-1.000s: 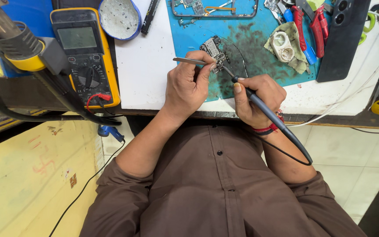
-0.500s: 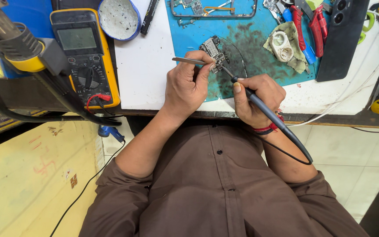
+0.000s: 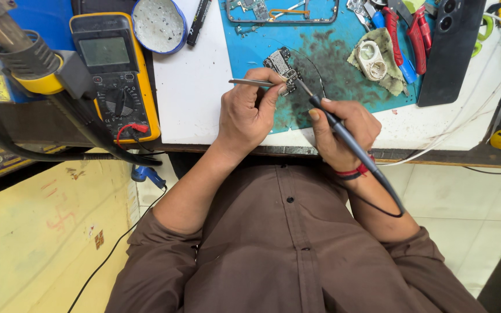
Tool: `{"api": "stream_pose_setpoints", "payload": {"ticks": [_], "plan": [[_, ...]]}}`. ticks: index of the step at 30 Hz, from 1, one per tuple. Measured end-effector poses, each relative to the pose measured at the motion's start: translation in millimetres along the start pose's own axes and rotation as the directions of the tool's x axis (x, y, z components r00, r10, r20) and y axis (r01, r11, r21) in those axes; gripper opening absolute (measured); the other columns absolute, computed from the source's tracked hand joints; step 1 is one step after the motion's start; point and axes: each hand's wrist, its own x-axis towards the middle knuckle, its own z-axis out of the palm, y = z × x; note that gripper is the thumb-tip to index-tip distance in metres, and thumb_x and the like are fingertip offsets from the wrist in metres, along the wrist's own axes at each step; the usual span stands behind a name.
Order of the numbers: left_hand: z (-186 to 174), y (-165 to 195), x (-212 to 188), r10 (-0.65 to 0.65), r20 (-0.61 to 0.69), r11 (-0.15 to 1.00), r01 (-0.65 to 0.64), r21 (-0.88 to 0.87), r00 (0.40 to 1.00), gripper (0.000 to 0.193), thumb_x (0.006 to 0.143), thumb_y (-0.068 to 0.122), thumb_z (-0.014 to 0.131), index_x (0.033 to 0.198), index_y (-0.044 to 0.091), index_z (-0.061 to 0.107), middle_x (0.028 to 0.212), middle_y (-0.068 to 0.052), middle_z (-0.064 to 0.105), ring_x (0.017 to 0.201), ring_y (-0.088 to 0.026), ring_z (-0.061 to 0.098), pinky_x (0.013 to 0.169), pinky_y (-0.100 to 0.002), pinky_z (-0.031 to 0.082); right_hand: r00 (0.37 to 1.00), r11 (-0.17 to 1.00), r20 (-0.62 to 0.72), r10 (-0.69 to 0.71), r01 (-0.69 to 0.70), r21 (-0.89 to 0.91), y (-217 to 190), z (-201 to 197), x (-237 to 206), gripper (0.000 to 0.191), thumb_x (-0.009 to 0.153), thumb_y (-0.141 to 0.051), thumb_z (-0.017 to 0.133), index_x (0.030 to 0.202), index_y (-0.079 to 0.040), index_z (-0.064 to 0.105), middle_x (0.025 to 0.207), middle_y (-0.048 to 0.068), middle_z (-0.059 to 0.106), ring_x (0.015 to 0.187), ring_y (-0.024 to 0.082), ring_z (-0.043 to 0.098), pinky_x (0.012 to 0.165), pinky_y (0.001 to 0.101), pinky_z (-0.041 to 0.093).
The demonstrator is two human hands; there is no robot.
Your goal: The person uses a soldering iron and tweezers to apply solder to a small circuit board. They repeatedly heat specific points on the board while feeding solder wire to create connections. The person works on a single board throughout the clip, adjusting the board's position as needed.
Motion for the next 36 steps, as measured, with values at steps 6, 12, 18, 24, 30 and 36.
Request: {"api": "stream_pose_setpoints", "payload": {"ticks": [6, 12, 18, 24, 30, 36], "plan": [[-2.4, 2.3, -0.7, 0.033, -0.003, 0.998, -0.033, 0.05, 0.999, 0.013, 0.102, 0.005, 0.071, 0.111, 0.007, 0.062, 0.097, -0.006, 0.072, 0.074, -0.015, 0.071, 0.065, -0.029, 0.054, 0.999, 0.999, 0.005, 0.035, -0.035, 0.017, -1.8, 0.8, -6.4, 0.02, 0.095, -0.006, 0.085, 0.105, 0.001, 0.07, 0.092, 0.015, 0.071, 0.073, 0.023, 0.068, 0.067, 0.0319, 0.05], [-2.5, 3.5, 1.4, -0.017, 0.019, 0.999, 0.016, 0.047, 1.0, 0.012, 0.101, 0.006, 0.072, 0.109, 0.007, 0.063, 0.09, -0.005, 0.071, 0.067, -0.014, 0.068, 0.061, -0.029, 0.052, 0.997, 0.997, 0.029, 0.068, -0.069, 0.02, -0.4, 1.4, -5.3, 0.016, 0.092, -0.004, 0.084, 0.098, 0.0, 0.07, 0.08, 0.011, 0.071, 0.065, 0.019, 0.066, 0.061, 0.0301, 0.047], [-2.1, 2.3, 0.9, 0.01, 0.014, 0.999, -0.011, 0.043, 1.0, 0.012, 0.102, 0.004, 0.072, 0.11, 0.007, 0.064, 0.093, -0.005, 0.071, 0.069, -0.014, 0.068, 0.062, -0.029, 0.052, 0.998, 0.999, 0.044, 0.039, -0.04, 0.03, 0.0, 1.3, -4.5, 0.014, 0.092, -0.004, 0.083, 0.097, -0.001, 0.07, 0.081, 0.011, 0.07, 0.067, 0.021, 0.067, 0.062, 0.031, 0.048], [-2.0, 2.0, 0.8, 0.002, 0.018, 0.999, -0.002, 0.032, 1.0, 0.012, 0.102, 0.003, 0.071, 0.111, 0.007, 0.065, 0.094, -0.005, 0.072, 0.071, -0.013, 0.069, 0.064, -0.028, 0.052, 0.998, 0.998, 0.04, 0.046, -0.047, 0.041, -0.3, 1.8, -4.0, 0.014, 0.093, -0.003, 0.082, 0.097, -0.001, 0.07, 0.083, 0.012, 0.071, 0.067, 0.021, 0.068, 0.062, 0.031, 0.049], [-1.0, 1.3, 0.5, 0.036, 0.0, 0.999, -0.036, 0.031, 0.999, 0.013, 0.102, 0.003, 0.071, 0.112, 0.007, 0.064, 0.097, -0.006, 0.072, 0.072, -0.014, 0.07, 0.065, -0.028, 0.053, 0.998, 0.998, 0.036, 0.042, -0.043, 0.044, -0.4, 2.3, -2.9, 0.014, 0.092, -0.003, 0.083, 0.096, 0.0, 0.069, 0.082, 0.012, 0.071, 0.066, 0.021, 0.067, 0.062, 0.0314, 0.048], [-1.2, 1.7, 0.4, -0.006, 0.01, 0.999, 0.005, 0.049, 1.0, 0.012, 0.101, 0.004, 0.072, 0.11, 0.007, 0.065, 0.093, -0.005, 0.073, 0.069, -0.014, 0.07, 0.062, -0.029, 0.053, 0.998, 0.999, 0.04, 0.047, -0.048, 0.023, -2.5, 1.5, -2.6, 0.014, 0.091, -0.004, 0.083, 0.094, -0.001, 0.069, 0.081, 0.011, 0.07, 0.066, 0.021, 0.067, 0.061, 0.0321, 0.048]]}}
